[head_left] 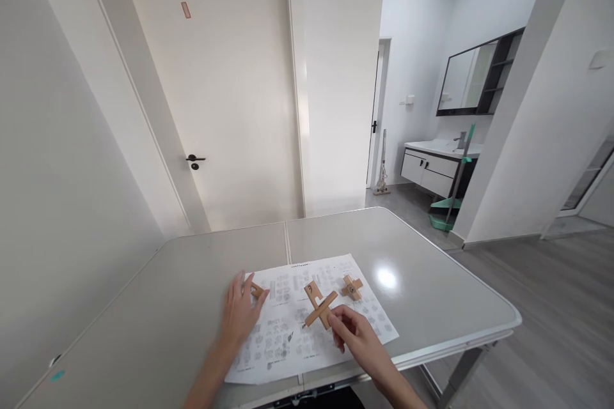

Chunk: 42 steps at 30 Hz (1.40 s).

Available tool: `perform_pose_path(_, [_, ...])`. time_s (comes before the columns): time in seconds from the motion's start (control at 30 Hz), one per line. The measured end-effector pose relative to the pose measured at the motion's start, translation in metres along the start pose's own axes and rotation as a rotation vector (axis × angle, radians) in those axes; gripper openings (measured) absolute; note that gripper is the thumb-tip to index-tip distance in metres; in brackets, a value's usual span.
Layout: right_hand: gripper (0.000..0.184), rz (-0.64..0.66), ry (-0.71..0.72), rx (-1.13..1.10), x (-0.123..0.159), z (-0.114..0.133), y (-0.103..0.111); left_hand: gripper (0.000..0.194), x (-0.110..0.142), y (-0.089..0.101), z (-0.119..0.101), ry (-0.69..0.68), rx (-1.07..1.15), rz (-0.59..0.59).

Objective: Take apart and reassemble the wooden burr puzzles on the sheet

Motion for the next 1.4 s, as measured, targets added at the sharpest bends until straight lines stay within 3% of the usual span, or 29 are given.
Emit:
perform_pose_path(0.1, [0.05,0.027,0.002,0.009,-0.002,-0.003,-0.001,0.048,0.005,-0.008,-0.044,-0.029,0.211,0.176])
perform_pose_path(0.2, [0.049,0.066,0.007,0.02,-0.004,-0.003,-0.002,0.053,0.008,-0.016,-0.085,-0.021,0.43,0.349])
perform_pose_path(0.33, [0.044,0.119,0.048,0.011,0.001,0.012,-0.002,0.042,0.01,-0.019,-0.112,0.019,0.621,0.398])
perform_pose_path(0.47, [0.05,0.211,0.033,-0.164,0.011,0.028,-0.003,0.043,0.015,-0.018,-0.119,0.077,0.736,0.401])
perform_pose_path(0.57, [0.065,0.305,0.023,-0.325,0.013,0.03,-0.006,0.046,0.019,-0.017,-0.123,0.126,0.794,0.419])
perform_pose_path(0.67, [0.066,0.337,0.059,-0.378,0.01,0.028,-0.008,0.047,0.022,-0.015,-0.129,0.179,0.837,0.429])
perform_pose_path(0.83, [0.063,0.312,0.082,-0.4,0.007,0.026,-0.009,0.047,0.024,-0.013,-0.133,0.228,0.876,0.418])
perform_pose_path(1.03, [0.061,0.14,0.042,-0.44,0.003,0.015,-0.008,0.047,0.027,-0.015,-0.13,0.278,0.898,0.362])
perform_pose_path(1.4, [0.067,0.12,0.035,-0.465,0.001,0.013,-0.012,0.047,0.033,-0.023,-0.123,0.309,0.974,0.385])
Point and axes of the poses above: each hand's wrist, its own x-axis away from the middle knuckle, its own y-axis out of the back of the hand, z = x × y, the point moved 1 cm from there along -x, towards the middle knuckle, and after that the axes turned 7 degrees about -y, right-handed, at the moved point
